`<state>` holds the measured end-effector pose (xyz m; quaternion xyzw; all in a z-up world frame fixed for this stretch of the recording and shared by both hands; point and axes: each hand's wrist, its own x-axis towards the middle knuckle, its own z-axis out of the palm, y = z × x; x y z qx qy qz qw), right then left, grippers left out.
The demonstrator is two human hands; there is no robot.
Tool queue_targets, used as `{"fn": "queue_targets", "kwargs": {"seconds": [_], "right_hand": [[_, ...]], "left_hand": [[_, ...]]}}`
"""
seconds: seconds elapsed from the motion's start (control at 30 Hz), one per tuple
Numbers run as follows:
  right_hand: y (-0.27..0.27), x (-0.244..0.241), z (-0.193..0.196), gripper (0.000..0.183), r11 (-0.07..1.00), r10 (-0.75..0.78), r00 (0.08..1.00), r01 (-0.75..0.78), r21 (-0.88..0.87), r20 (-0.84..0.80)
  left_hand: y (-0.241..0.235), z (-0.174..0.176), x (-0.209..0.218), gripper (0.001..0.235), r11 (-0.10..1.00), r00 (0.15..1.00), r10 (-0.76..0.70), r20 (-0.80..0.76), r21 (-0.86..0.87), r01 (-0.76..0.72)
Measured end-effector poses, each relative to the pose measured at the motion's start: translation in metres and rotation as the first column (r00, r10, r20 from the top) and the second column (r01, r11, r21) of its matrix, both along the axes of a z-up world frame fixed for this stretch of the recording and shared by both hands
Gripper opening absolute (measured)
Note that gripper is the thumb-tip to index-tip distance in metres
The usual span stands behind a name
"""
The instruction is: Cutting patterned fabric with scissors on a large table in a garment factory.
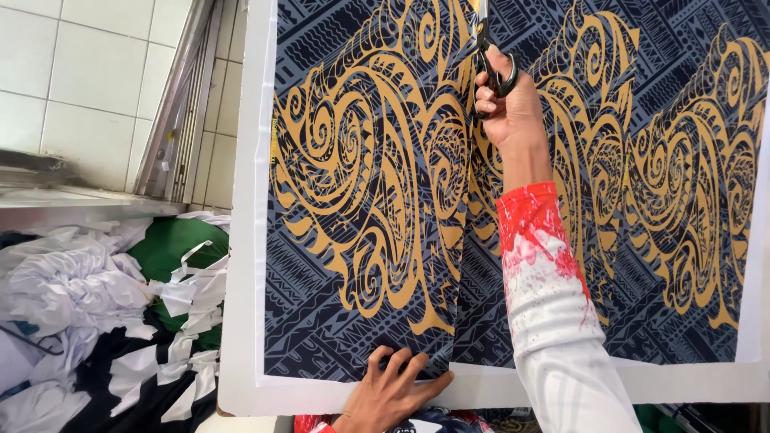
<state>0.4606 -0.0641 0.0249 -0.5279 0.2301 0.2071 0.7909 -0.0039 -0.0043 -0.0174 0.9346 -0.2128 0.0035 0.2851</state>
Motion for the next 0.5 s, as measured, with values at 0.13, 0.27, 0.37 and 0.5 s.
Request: {"fn": "queue_targets", "kwargs": {"seconds": [0.13, 0.27, 0.37, 0.5], "right_hand": [[0.01, -0.004, 0.027, 0.089, 0.995, -0.039, 0.997, 0.033, -0.092, -0.066], [0.014, 0.008, 0.028, 0.079, 0.992, -0.03, 0.998, 0.022, -0.123, -0.063], [0.011, 0.014, 0.02, 0.088, 0.994, 0.003, 1.0, -0.005, -0.106, -0.022], [0.005, 0.023, 0.007, 0.042, 0.999, 0.039, 0.999, -0.039, -0.025, 0.007]], "left_hand": [[-0.001, -0.002, 0.0, 0.07, 1.0, 0.999, 0.018, 0.04, 0.007, -0.018], [0.001, 0.003, 0.004, 0.051, 0.998, 0.994, 0.056, 0.098, -0.001, -0.056], [0.002, 0.008, 0.006, 0.044, 0.998, 0.994, 0.064, 0.09, -0.001, -0.064], [0.002, 0.002, 0.005, 0.048, 0.999, 0.995, 0.043, 0.094, 0.007, -0.044]]}}
